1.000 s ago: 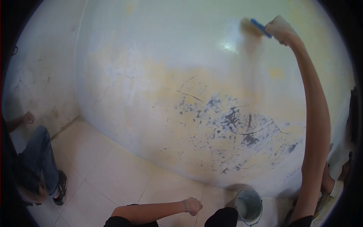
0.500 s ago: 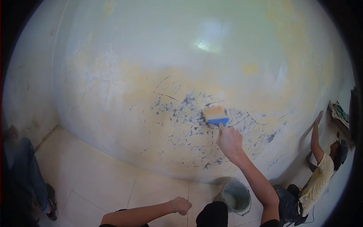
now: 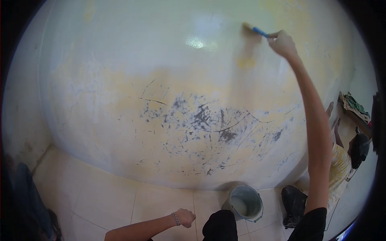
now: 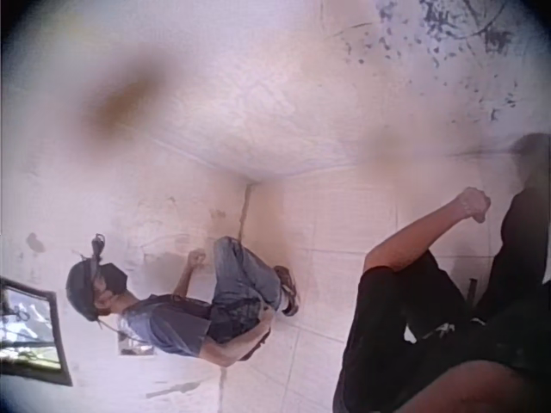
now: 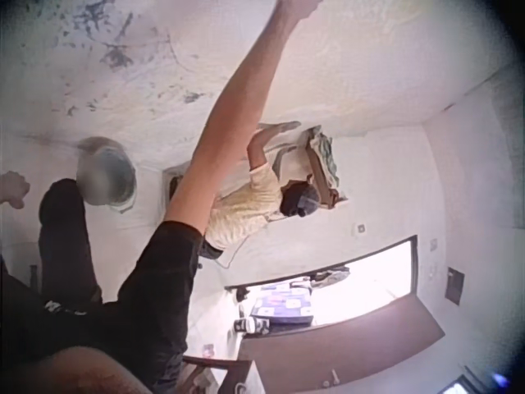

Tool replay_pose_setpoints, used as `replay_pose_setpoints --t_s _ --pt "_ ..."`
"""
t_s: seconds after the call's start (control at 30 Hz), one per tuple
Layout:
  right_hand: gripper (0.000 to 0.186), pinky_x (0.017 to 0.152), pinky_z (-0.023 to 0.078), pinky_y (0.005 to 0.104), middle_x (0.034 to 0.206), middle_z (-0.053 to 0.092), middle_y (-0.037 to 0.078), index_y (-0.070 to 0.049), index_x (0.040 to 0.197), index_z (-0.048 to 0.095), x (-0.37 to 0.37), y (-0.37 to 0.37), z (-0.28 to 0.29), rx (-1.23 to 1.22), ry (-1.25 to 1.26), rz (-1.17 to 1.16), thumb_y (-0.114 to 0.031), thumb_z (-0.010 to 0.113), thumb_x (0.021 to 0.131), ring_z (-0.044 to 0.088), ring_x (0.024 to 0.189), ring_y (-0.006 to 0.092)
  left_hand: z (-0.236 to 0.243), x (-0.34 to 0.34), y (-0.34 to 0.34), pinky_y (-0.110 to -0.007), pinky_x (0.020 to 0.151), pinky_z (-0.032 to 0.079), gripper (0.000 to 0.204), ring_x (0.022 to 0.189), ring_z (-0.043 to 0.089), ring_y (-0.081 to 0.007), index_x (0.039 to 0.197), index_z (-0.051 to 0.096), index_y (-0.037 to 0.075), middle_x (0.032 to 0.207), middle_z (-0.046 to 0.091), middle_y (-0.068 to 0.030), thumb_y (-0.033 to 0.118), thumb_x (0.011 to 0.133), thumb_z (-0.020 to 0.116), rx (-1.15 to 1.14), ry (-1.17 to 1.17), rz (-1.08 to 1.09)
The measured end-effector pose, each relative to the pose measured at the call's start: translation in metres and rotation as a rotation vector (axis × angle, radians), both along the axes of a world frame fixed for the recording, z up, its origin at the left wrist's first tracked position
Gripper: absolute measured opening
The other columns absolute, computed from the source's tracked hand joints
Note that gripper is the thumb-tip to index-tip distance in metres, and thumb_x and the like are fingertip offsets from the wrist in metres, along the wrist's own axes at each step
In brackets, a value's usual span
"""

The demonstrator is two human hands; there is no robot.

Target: The person uses a brush to apply a liquid to a wall, dipping the brush into a bucket intermittently.

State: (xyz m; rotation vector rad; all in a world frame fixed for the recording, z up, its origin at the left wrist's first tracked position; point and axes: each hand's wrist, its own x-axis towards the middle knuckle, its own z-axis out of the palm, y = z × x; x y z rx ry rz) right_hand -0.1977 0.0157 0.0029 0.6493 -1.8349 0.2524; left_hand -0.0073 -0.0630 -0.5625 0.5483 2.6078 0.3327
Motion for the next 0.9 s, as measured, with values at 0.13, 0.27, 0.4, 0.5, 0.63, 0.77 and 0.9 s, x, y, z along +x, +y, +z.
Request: replay_pose_setpoints --t_s 0.13,0.27,0.4,0.5,0.63,0.77,0.9 --pt "0.028 0.065 0.048 0.0477 0.078 0.060 0.022 -0.003 0.093 0.060 -0.018 0.001 -0.110 0.103 -0.131 -0.168 -0.023 0.044 0.083 0.060 0.072 0.0381 0.011 0.002 0.006 -0.043 0.073 0.049 0.030 0.090 0.060 -0.0318 0.095 0.059 0.004 0.095 0.062 -0.0158 0.016 0.067 0.053 0.020 0.030 -0.018" --pt "0.044 0.051 0.046 0.0472 0.068 0.055 0.022 -0.013 0.126 0.044 -0.012 0.028 -0.278 0.228 -0.159 -0.087 -0.020 0.050 0.083 0.056 0.057 0.0367 0.006 0.000 0.011 -0.043 0.072 0.050 0.030 0.090 0.061 -0.0321 0.094 0.060 0.004 0.093 0.062 -0.0161 0.016 0.067 0.053 0.023 0.049 -0.025" --pt "0.031 0.058 0.048 0.0470 0.066 0.059 0.022 -0.013 0.109 0.060 0.016 0.059 -0.339 0.340 -0.513 -0.084 -0.020 0.053 0.080 0.060 0.063 0.0362 0.002 -0.003 0.011 -0.045 0.073 0.049 0.035 0.090 0.060 -0.0339 0.098 0.056 0.003 0.094 0.061 -0.0170 0.024 0.070 0.054 0.000 0.028 -0.057" --pt "0.022 0.062 0.050 0.0416 0.070 0.062 0.019 -0.011 0.090 0.068 0.009 0.074 -0.306 0.258 -0.762 -0.038 -0.024 0.056 0.077 0.062 0.066 0.0334 0.009 -0.003 0.009 -0.044 0.073 0.049 0.033 0.089 0.060 -0.0328 0.096 0.057 0.004 0.094 0.062 -0.0155 0.022 0.069 0.053 -0.010 0.033 -0.028" --pt "0.026 0.065 0.050 0.0377 0.074 0.063 0.021 -0.010 0.092 0.068 -0.028 0.096 -0.196 0.081 -0.508 0.066 -0.025 0.062 0.071 0.063 0.069 0.0324 -0.002 -0.010 0.007 -0.043 0.072 0.049 0.032 0.089 0.061 -0.0322 0.094 0.059 0.006 0.093 0.063 -0.0137 0.020 0.067 0.054 -0.013 0.026 0.015" --pt "0.030 0.063 0.049 0.0394 0.074 0.062 0.024 -0.009 0.097 0.066 -0.033 0.115 -0.107 -0.041 -0.244 0.029 -0.027 0.060 0.074 0.062 0.068 0.0348 -0.003 -0.019 0.009 -0.045 0.076 0.048 0.038 0.093 0.058 -0.0338 0.099 0.054 0.003 0.098 0.060 -0.0171 0.031 0.073 0.055 -0.063 -0.077 -0.032" --pt "0.029 0.062 0.049 0.0406 0.073 0.061 0.025 -0.009 0.096 0.066 -0.048 0.106 -0.087 -0.199 -0.115 0.010 -0.027 0.056 0.077 0.062 0.066 0.0362 -0.007 -0.025 0.012 -0.045 0.077 0.048 0.039 0.093 0.058 -0.0334 0.101 0.053 0.004 0.099 0.060 -0.0172 0.032 0.074 0.054 -0.092 -0.105 -0.012"
